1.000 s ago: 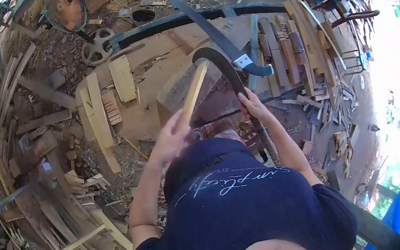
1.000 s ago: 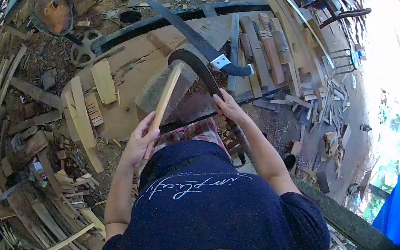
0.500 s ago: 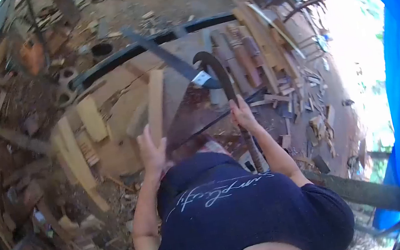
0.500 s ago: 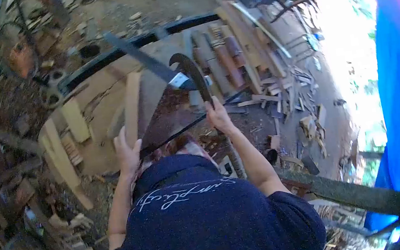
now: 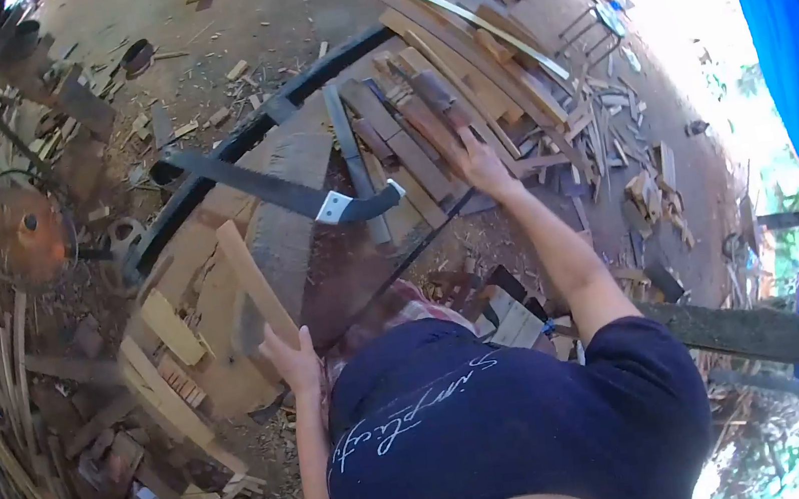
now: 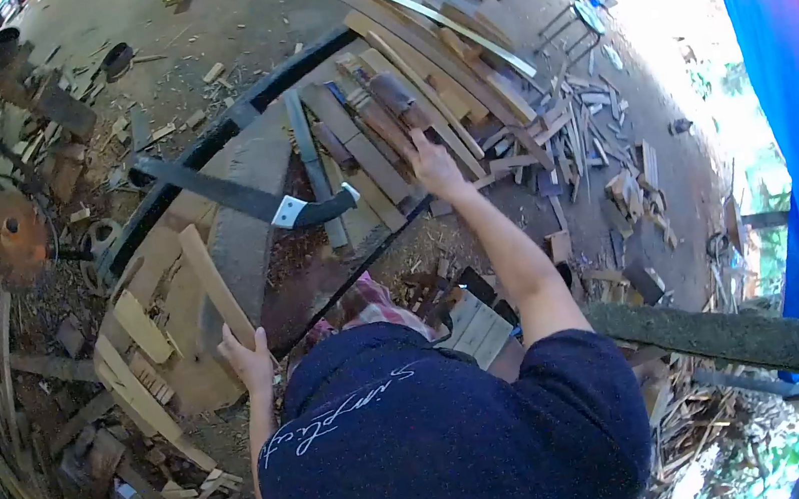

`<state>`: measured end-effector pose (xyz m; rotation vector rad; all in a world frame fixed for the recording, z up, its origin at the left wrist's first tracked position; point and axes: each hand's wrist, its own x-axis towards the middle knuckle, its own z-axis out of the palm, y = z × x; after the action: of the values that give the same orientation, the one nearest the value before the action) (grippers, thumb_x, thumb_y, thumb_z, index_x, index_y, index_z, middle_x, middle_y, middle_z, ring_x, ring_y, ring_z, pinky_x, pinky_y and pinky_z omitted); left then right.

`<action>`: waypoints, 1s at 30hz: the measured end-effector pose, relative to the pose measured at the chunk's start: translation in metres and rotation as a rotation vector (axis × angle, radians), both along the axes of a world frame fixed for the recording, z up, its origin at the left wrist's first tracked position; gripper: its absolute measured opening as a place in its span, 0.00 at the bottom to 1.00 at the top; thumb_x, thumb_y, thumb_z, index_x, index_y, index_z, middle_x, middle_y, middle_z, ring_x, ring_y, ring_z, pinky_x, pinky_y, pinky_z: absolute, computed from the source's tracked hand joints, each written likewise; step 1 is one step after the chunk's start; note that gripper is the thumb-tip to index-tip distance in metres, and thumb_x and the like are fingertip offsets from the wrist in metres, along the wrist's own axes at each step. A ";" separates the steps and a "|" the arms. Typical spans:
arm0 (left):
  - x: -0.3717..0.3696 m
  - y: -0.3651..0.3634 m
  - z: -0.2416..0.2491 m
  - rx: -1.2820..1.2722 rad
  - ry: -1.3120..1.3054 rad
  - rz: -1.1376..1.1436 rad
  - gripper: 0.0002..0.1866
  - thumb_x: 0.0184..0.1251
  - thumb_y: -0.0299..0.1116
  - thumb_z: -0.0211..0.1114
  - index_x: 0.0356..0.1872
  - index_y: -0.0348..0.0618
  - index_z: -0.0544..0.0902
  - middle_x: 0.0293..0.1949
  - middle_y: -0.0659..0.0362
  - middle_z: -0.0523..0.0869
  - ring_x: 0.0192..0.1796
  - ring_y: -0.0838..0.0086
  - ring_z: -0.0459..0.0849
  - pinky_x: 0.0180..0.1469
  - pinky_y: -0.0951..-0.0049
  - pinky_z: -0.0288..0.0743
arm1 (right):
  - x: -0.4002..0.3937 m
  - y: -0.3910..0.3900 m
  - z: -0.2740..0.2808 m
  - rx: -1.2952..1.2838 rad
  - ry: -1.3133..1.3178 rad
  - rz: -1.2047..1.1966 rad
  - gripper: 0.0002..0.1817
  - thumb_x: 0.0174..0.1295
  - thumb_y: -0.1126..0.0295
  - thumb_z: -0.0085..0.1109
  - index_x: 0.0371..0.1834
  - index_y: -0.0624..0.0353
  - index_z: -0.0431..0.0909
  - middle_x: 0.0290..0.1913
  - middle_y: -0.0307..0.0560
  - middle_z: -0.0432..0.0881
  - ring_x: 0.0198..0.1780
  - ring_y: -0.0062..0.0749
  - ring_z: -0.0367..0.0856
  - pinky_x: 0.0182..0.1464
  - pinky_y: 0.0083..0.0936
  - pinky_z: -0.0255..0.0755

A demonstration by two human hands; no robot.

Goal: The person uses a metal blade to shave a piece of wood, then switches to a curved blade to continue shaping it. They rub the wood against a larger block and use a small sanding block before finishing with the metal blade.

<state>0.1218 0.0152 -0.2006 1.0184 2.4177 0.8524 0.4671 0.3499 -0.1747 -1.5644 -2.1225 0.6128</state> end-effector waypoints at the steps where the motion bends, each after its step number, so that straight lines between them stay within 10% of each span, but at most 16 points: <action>1: 0.002 0.003 0.004 -0.036 -0.009 0.002 0.38 0.61 0.39 0.69 0.68 0.35 0.61 0.56 0.38 0.70 0.60 0.44 0.70 0.63 0.53 0.64 | 0.009 0.021 -0.003 0.059 -0.017 0.017 0.19 0.69 0.62 0.51 0.59 0.57 0.65 0.33 0.71 0.80 0.40 0.70 0.78 0.43 0.58 0.69; 14: 0.016 0.051 0.031 -0.441 0.068 0.021 0.36 0.56 0.35 0.71 0.63 0.33 0.63 0.57 0.38 0.71 0.60 0.44 0.70 0.64 0.53 0.63 | 0.048 0.219 -0.039 -0.043 -0.230 -0.051 0.21 0.65 0.56 0.55 0.56 0.53 0.68 0.43 0.67 0.81 0.49 0.65 0.78 0.50 0.53 0.71; 30: 0.004 0.052 0.016 -0.498 -0.008 0.007 0.35 0.59 0.36 0.71 0.61 0.31 0.62 0.55 0.41 0.71 0.59 0.48 0.71 0.63 0.56 0.64 | 0.038 0.273 -0.105 0.087 -0.332 -0.154 0.29 0.64 0.62 0.58 0.68 0.53 0.64 0.55 0.66 0.72 0.58 0.61 0.72 0.59 0.50 0.71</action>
<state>0.1255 0.0674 -0.1847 0.8061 2.4427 0.2256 0.5048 0.6231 -0.2796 -1.8636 -2.1947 0.2159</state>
